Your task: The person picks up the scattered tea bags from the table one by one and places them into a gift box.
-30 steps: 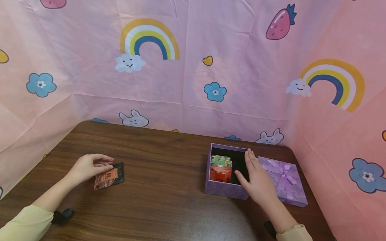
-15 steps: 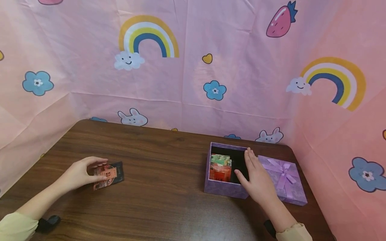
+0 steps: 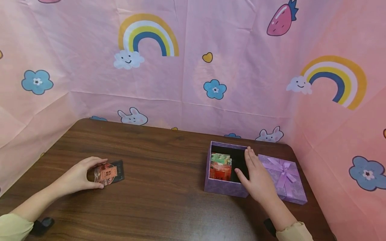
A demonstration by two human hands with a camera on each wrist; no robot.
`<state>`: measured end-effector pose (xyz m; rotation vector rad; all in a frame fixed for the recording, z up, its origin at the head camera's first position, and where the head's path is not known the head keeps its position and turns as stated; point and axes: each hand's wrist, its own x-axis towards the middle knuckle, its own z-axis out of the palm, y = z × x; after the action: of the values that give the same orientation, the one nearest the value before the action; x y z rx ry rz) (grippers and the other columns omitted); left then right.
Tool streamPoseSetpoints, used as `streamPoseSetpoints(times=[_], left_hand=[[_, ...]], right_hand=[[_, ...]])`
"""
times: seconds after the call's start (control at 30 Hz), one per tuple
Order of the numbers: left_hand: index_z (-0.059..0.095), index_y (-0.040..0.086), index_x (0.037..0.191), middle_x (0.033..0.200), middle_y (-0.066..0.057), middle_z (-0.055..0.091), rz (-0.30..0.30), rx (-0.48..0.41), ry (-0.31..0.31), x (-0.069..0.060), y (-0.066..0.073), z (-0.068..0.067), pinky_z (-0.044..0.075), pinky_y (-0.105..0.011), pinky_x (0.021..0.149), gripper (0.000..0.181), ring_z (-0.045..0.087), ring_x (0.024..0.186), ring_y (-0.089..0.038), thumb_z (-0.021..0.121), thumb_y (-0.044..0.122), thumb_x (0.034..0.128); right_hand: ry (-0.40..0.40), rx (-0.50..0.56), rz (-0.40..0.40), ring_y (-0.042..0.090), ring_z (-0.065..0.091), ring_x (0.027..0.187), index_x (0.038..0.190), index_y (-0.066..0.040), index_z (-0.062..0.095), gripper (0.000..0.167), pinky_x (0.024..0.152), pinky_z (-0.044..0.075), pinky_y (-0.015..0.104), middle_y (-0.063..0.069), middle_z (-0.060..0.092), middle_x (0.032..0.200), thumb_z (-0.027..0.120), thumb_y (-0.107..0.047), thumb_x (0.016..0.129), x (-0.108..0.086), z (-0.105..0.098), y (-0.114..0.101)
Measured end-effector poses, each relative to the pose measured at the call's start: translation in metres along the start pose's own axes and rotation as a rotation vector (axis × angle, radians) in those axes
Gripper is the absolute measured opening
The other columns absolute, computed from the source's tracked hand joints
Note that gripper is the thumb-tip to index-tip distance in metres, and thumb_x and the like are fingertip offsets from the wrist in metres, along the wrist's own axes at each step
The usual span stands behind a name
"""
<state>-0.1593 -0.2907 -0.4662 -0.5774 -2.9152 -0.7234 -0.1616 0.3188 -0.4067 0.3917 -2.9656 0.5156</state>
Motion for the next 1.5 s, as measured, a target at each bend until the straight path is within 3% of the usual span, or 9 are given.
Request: streamPoseSetpoints(times=[0.37,0.53,1.03,1.1,1.17,1.23,1.3,1.4,1.5], left_hand=[[0.07,-0.001,0.131,0.122,-0.016,0.066,0.003,-0.014,-0.02,0.006,-0.005,0.0,0.054,-0.062,0.094,0.083,0.062,0.114,-0.042,0.104,0.034,0.0642],[0.071,0.004,0.129,0.121,-0.013,0.067,0.01,-0.029,-0.017,0.009,-0.006,0.0,0.054,-0.055,0.092,0.078,0.064,0.112,-0.036,0.104,0.034,0.0645],[0.073,0.007,0.128,0.125,-0.016,0.073,-0.081,-0.097,-0.019,0.018,-0.001,-0.002,0.057,-0.035,0.083,0.054,0.07,0.111,-0.036,0.095,0.016,0.0798],[0.074,0.007,0.128,0.125,-0.017,0.073,-0.098,-0.125,-0.013,0.02,0.001,-0.002,0.056,-0.03,0.079,0.05,0.071,0.107,-0.027,0.093,0.013,0.0821],[0.074,0.006,0.128,0.124,-0.019,0.074,-0.12,-0.169,-0.013,0.023,0.002,-0.002,0.052,-0.025,0.072,0.047,0.068,0.092,-0.014,0.09,0.01,0.0847],[0.074,0.004,0.128,0.123,-0.021,0.074,-0.141,-0.219,-0.014,0.026,0.004,-0.003,0.047,-0.022,0.064,0.043,0.058,0.073,-0.004,0.086,0.006,0.087],[0.074,0.002,0.128,0.122,-0.023,0.075,-0.154,-0.266,-0.012,0.029,0.006,-0.004,0.044,-0.02,0.061,0.04,0.049,0.065,0.003,0.084,0.004,0.0891],[0.075,0.001,0.126,0.119,-0.024,0.075,-0.162,-0.309,-0.003,0.034,0.01,-0.006,0.039,-0.021,0.056,0.035,0.038,0.056,0.003,0.082,0.005,0.0914],[0.077,0.002,0.124,0.116,-0.023,0.076,-0.171,-0.328,0.007,0.039,0.015,-0.009,0.041,-0.021,0.054,0.032,0.04,0.057,0.003,0.082,0.007,0.0923]], right_hand=[[-0.004,-0.006,0.003,0.049,0.025,0.16,0.169,0.0,0.019,0.084,0.123,0.028,0.071,0.023,0.019,0.176,0.06,-0.041,0.108,0.0,0.001,0.001],[-0.005,0.001,0.003,0.05,0.025,0.159,0.169,0.0,0.019,0.084,0.122,0.029,0.072,0.023,0.019,0.176,0.059,-0.042,0.108,-0.001,0.002,0.002],[0.004,0.009,0.006,0.051,0.027,0.158,0.169,-0.001,0.018,0.083,0.121,0.029,0.073,0.022,0.018,0.177,0.059,-0.04,0.108,-0.003,0.002,0.001],[0.004,0.008,0.008,0.052,0.027,0.158,0.169,-0.002,0.018,0.083,0.121,0.029,0.073,0.022,0.018,0.177,0.059,-0.04,0.108,-0.003,0.001,0.001],[0.004,0.005,0.008,0.051,0.026,0.159,0.169,-0.002,0.018,0.083,0.122,0.029,0.073,0.022,0.018,0.177,0.059,-0.04,0.108,-0.003,0.001,0.001],[0.002,0.005,0.01,0.051,0.026,0.159,0.169,-0.002,0.018,0.083,0.122,0.029,0.073,0.022,0.019,0.177,0.059,-0.04,0.108,-0.002,0.001,0.001],[0.002,0.003,0.01,0.051,0.026,0.159,0.169,-0.002,0.018,0.083,0.122,0.028,0.073,0.022,0.019,0.177,0.059,-0.04,0.108,-0.002,0.001,0.001],[0.003,0.003,0.009,0.051,0.025,0.159,0.169,-0.002,0.018,0.083,0.122,0.028,0.072,0.022,0.019,0.177,0.059,-0.04,0.108,-0.001,0.001,0.001],[0.003,0.005,0.009,0.05,0.025,0.159,0.169,-0.002,0.018,0.083,0.123,0.028,0.072,0.022,0.019,0.177,0.059,-0.04,0.108,0.0,0.001,0.001]])
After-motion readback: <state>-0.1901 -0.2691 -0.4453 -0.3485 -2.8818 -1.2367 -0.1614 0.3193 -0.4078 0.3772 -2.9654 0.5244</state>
